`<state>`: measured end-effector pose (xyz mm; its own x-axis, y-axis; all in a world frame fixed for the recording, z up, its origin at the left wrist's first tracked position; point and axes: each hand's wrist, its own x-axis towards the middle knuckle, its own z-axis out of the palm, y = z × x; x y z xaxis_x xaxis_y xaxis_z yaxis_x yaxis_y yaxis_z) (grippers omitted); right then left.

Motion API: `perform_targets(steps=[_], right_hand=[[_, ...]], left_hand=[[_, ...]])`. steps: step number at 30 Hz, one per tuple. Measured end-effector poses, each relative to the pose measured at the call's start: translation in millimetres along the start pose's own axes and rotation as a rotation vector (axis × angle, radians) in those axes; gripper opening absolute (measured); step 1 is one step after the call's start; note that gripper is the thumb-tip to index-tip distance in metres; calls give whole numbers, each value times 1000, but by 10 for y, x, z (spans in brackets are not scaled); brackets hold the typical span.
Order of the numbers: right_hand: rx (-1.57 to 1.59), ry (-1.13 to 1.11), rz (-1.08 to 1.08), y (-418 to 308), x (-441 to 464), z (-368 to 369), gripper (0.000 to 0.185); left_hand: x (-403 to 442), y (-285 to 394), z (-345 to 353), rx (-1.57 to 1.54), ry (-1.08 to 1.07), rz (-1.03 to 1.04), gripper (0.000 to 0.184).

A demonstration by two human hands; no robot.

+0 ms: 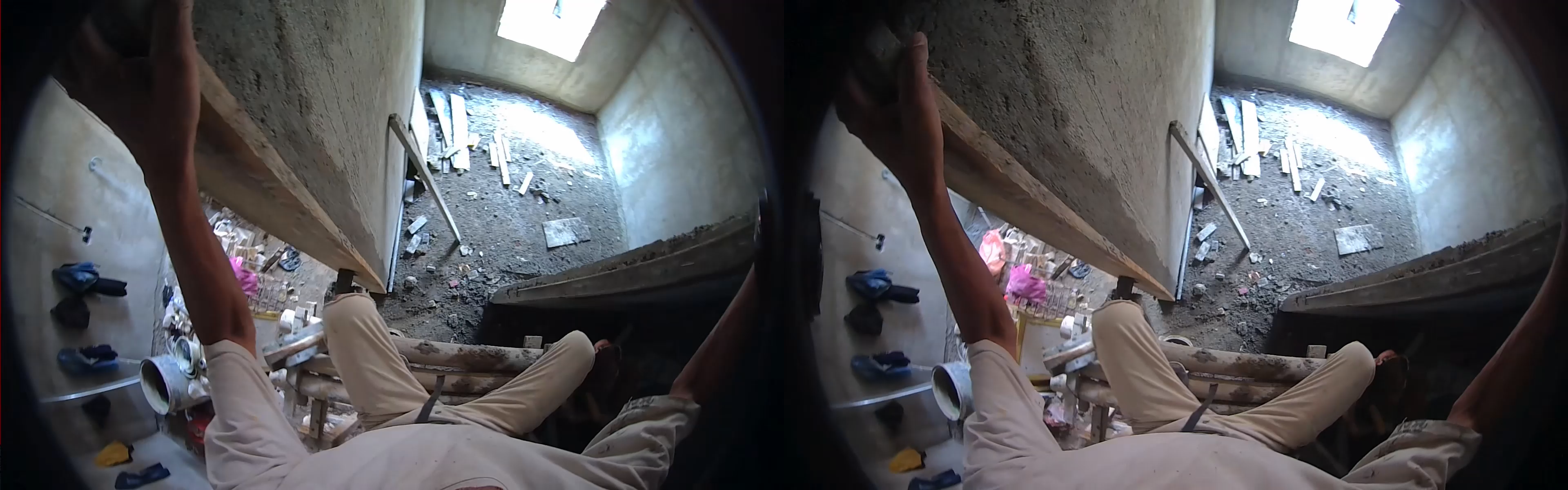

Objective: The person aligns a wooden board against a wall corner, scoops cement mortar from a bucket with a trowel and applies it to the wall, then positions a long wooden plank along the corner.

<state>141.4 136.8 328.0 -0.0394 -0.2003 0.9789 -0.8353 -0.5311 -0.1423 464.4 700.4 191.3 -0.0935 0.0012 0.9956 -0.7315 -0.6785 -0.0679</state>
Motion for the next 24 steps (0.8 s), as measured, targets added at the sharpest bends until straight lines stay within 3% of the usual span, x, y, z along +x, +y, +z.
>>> perform_targets(steps=[1,3,4,6,7,9,10,11,13,14,22,24], right_hand=[[225,14,-577,-262,-285,-307,59],[278,-73,-466,-471,-289,-406,60],[356,-162,-343,-555,-279,-409,60],[315,-67,-396,-373,-218,-224,61],[281,22,-443,-319,-203,-147,62],[382,-16,-393,-476,-263,-161,62],[488,-50,-347,-481,-353,-235,62],[524,-73,-313,-505,-425,-279,62],[535,-81,-268,-613,-531,-372,62],[541,-83,-252,-656,-574,-401,62],[698,-77,-107,-1080,-960,-665,61],[779,-84,-100,-1305,-1228,-720,61]], left_hand=[[-25,39,-6,-20,9,-12,57],[-66,93,-2,-1,-118,-17,61],[-142,-633,149,-56,-53,35,61],[-282,-2059,439,-156,70,150,60],[-236,-1406,322,-174,72,71,58],[-113,-39,87,-210,79,-89,53],[-55,-160,55,-158,9,50,51],[-66,-265,-30,-289,-302,-228,44],[-37,108,183,-463,107,-57,32],[-37,157,198,-465,148,-29,34],[-73,-266,2,-427,-337,-142,53],[-70,-238,-74,-286,-286,-58,57]])
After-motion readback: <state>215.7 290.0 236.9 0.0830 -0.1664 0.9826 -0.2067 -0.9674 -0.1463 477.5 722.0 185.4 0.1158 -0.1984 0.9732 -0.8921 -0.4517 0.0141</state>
